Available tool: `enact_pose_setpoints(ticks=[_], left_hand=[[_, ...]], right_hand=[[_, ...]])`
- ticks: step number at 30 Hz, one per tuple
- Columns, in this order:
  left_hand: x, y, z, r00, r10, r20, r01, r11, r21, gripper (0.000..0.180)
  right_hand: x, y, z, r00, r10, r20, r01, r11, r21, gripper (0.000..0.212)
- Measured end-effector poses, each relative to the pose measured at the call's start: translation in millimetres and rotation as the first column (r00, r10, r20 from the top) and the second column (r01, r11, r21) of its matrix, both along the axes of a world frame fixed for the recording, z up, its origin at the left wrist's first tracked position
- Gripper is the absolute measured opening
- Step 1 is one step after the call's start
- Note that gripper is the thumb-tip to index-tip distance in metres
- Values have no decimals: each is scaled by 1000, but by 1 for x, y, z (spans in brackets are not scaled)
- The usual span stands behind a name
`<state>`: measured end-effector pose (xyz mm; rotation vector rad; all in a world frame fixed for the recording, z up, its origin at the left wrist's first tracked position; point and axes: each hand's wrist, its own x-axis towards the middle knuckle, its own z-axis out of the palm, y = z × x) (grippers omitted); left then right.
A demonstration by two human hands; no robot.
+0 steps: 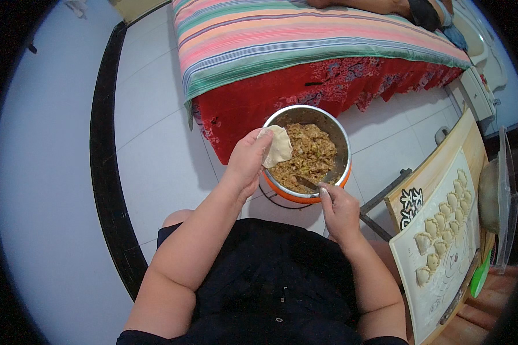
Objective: The person sits on the floor and makes dumplings by hand. They scoop filling from a metal bowl onto round dough wrappers, fold the wrappers, and seal the edges to form dumplings, which are then placed on a wooden board.
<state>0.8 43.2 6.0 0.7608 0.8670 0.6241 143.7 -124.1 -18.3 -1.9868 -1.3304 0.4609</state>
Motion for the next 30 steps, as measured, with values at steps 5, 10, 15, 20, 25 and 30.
enact_pose_setpoints(ticks=[5,10,15,20,25,30], left_hand=[[-1,0,-2,1000,1,30,-1,1000,7,29],[1,-1,-2,999,23,32,-23,1000,-6,29],[1,1,-4,998,19,62,-19,1000,-6,29],[1,-1,-3,997,25,77,-23,1000,-21,30],[0,3,-12,989,72,133,-62,995,-74,30],[1,4,-9,990,74,119,-64,994,-85,33]], right_hand=[[-2,1,1,997,70,-21,-69,998,9,19],[-1,0,1,978,197,73,-200,979,35,15],[-1,-4,2,954,277,112,-284,957,53,13],[-1,-6,2,957,271,101,-277,959,54,15],[10,-5,-15,892,-115,-437,77,992,-103,24],[26,3,-28,544,-323,-775,230,945,-232,27]])
